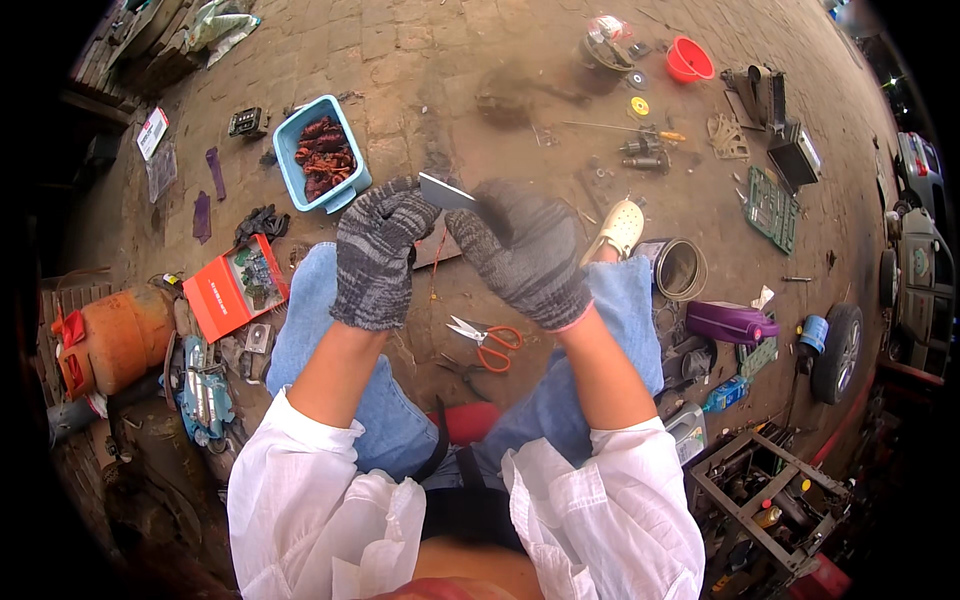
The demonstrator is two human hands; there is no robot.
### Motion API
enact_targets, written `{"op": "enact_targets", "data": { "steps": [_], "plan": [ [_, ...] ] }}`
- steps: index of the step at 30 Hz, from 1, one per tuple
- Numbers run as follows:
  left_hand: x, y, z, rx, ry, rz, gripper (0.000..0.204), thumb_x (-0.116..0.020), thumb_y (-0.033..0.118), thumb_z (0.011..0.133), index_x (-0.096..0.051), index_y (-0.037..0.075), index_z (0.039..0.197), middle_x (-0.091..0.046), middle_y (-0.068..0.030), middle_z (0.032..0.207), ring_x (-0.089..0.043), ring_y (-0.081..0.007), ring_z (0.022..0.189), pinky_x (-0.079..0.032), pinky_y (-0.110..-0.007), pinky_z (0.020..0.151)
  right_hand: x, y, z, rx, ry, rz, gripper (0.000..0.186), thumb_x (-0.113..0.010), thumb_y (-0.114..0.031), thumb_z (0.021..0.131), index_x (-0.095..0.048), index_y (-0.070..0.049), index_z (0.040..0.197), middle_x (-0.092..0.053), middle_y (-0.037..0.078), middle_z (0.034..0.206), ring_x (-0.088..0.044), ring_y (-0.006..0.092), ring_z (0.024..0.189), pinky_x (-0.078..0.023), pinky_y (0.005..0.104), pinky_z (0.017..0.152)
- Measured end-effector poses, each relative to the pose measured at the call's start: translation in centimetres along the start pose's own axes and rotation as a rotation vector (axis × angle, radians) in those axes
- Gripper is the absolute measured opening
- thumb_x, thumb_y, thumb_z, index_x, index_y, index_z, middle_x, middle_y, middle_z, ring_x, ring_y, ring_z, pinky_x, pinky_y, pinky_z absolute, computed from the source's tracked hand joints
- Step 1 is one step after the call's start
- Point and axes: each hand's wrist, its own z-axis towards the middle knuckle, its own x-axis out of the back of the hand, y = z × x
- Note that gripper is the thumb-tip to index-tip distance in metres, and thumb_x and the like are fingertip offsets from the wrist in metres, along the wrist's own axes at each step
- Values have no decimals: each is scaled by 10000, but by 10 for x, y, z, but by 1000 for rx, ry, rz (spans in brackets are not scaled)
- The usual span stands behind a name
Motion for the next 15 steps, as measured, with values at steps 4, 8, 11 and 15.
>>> {"op": "enact_targets", "data": {
  "steps": [4, 8, 11, 15],
  "plan": [
    [0, 0, -1, -2, 23, 95, 158, -574, 52, 789, -627, -1, 928, -615, -102, 909, -587, -174, 808, -466, -269, 693, -2, 1, -1, -9, -8, -18, 239, -652, -247, 734, -603, -25, 808, -585, 148, 689, -582, 298, 616, -441, 347, 539],
    [-2, -1, -1, -22, 39, 177, 170, -584, 34, 761, -629, 12, 924, -615, -118, 920, -592, -229, 823, -471, -314, 725, -2, 1, -1, -17, 12, -46, 249, -651, -264, 740, -605, -29, 810, -581, 144, 679, -578, 297, 611, -436, 344, 537],
    [3, -13, -2, -233, 13, 447, 178, -590, 30, 744, -633, 27, 916, -616, -128, 926, -592, -263, 830, -470, -349, 748, -2, -5, -3, -21, 51, -41, 255, -653, -275, 744, -607, -32, 809, -582, 137, 672, -576, 291, 604, -434, 343, 536],
    [1, -9, -5, -387, 24, 506, 186, -590, 22, 734, -636, 41, 913, -621, -132, 924, -593, -281, 844, -469, -368, 756, -6, -3, -6, -55, 79, 18, 240, -655, -260, 753, -608, -30, 802, -590, 133, 675, -579, 269, 601, -431, 334, 535]
  ]
}}
